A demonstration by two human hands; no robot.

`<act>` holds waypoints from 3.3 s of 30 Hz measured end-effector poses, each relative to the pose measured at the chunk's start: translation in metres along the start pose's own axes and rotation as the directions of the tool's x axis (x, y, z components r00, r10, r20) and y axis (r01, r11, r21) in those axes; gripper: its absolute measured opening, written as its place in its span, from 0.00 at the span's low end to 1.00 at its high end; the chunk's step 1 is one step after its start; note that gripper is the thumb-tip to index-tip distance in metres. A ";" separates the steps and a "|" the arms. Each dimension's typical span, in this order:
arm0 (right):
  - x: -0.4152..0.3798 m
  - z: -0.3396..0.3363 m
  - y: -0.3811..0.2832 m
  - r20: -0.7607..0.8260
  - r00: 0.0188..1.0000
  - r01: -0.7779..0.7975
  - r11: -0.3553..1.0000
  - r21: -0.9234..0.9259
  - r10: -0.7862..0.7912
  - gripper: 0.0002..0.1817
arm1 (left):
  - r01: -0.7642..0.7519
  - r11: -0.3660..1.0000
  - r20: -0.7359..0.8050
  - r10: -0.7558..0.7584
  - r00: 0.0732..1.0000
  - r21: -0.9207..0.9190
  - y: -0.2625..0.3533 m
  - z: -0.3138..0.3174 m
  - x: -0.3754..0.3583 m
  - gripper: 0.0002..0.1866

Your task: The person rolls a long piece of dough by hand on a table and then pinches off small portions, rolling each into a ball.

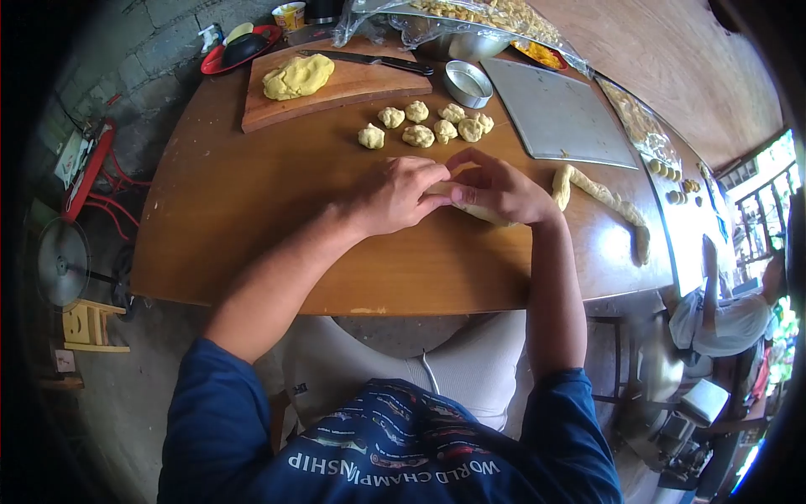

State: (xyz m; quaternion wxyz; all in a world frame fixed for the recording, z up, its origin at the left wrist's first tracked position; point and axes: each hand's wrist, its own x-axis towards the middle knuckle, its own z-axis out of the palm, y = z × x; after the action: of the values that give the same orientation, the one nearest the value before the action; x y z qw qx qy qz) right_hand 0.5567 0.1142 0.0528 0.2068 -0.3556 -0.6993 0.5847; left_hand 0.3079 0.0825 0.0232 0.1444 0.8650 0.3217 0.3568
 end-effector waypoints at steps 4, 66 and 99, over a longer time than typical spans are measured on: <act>0.000 0.007 -0.007 0.015 0.999 0.049 0.961 -0.273 -0.046 0.16 | 0.038 0.995 0.019 -0.037 0.999 -0.094 -0.007 -0.001 -0.001 0.09; 0.046 0.035 -0.027 -0.211 0.874 0.249 0.776 -0.580 -0.438 0.30 | 0.468 0.587 0.158 -0.500 0.851 -0.661 -0.041 -0.030 0.007 0.10; 0.036 0.028 -0.022 -0.221 0.828 0.306 0.746 -0.591 -0.515 0.20 | 0.435 0.540 0.108 -0.533 0.839 -0.721 -0.025 -0.028 0.005 0.16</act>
State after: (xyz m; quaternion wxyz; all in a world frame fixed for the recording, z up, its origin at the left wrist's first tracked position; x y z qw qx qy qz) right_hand 0.5071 0.1209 0.0631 0.3539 -0.3361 -0.8425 0.2281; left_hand 0.2796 0.1052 0.0332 0.5441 0.5893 0.3898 0.4525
